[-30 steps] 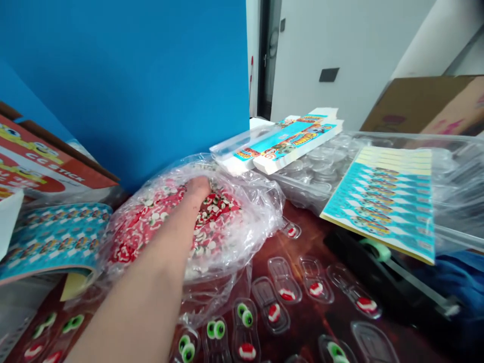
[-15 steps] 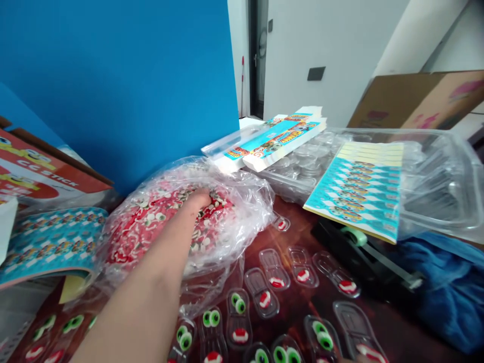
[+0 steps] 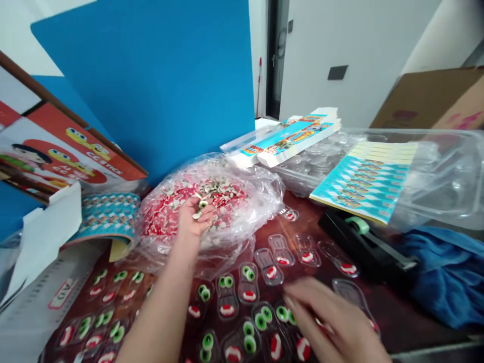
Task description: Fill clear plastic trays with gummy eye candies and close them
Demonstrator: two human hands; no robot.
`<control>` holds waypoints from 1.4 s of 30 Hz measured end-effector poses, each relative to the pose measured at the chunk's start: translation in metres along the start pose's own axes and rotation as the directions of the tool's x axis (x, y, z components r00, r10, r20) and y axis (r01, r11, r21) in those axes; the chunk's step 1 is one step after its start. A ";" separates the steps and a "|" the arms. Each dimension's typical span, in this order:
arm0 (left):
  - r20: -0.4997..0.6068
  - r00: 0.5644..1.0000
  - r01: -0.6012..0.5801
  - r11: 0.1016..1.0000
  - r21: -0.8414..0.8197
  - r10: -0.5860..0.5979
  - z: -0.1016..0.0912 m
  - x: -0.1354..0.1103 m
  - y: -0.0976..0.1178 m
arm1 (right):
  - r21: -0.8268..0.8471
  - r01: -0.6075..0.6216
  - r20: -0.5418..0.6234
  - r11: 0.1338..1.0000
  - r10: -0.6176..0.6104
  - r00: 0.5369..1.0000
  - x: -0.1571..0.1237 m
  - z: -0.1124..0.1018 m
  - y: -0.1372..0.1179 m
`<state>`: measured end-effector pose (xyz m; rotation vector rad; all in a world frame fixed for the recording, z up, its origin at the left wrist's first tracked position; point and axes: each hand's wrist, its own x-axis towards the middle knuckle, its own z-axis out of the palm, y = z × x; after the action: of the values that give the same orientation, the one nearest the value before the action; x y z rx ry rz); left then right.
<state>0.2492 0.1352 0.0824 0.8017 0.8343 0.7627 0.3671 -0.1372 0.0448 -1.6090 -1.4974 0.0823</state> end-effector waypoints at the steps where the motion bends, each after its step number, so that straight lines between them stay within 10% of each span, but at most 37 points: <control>1: 0.015 1.000 -0.003 0.997 -0.075 0.004 0.004 -0.010 -0.008 | 0.088 -0.007 -0.052 0.996 0.012 0.999 0.023 0.011 -0.004; 8: 0.057 0.991 0.128 0.966 -0.227 -0.118 0.040 -0.052 -0.045 | 0.142 -0.102 -0.019 0.985 0.106 0.994 0.113 0.066 -0.009; 14: 0.102 0.959 0.278 0.950 -0.143 -0.265 0.042 -0.136 -0.105 | -0.086 -0.015 0.073 0.996 0.022 0.997 0.021 0.026 -0.029; 19: 0.148 0.884 0.464 0.873 -0.152 -0.444 0.054 -0.164 -0.140 | 0.008 -0.157 -0.155 0.988 0.156 0.976 -0.028 0.014 -0.025; 26: 0.224 0.876 0.458 0.882 -0.108 -0.427 0.078 -0.165 -0.160 | 0.512 -0.502 -0.131 0.697 0.641 0.756 -0.036 -0.005 0.000; 30: 0.134 0.870 0.492 0.855 -0.165 -0.475 0.070 -0.157 -0.154 | -0.126 -0.517 -0.351 0.847 0.449 0.821 -0.047 -0.034 0.036; 33: 0.085 0.895 0.446 0.875 -0.190 -0.438 0.066 -0.152 -0.148 | -0.553 -0.395 -0.200 0.733 0.344 0.918 -0.053 -0.046 0.058; 42: 0.103 0.909 0.414 0.901 -0.129 -0.403 0.064 -0.154 -0.143 | -0.590 -0.301 -0.003 0.749 0.371 0.929 -0.047 -0.051 0.047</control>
<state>0.2699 -0.0796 0.0416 0.4931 0.8337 0.4108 0.4208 -0.1975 0.0211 -2.4080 -1.3680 -0.0979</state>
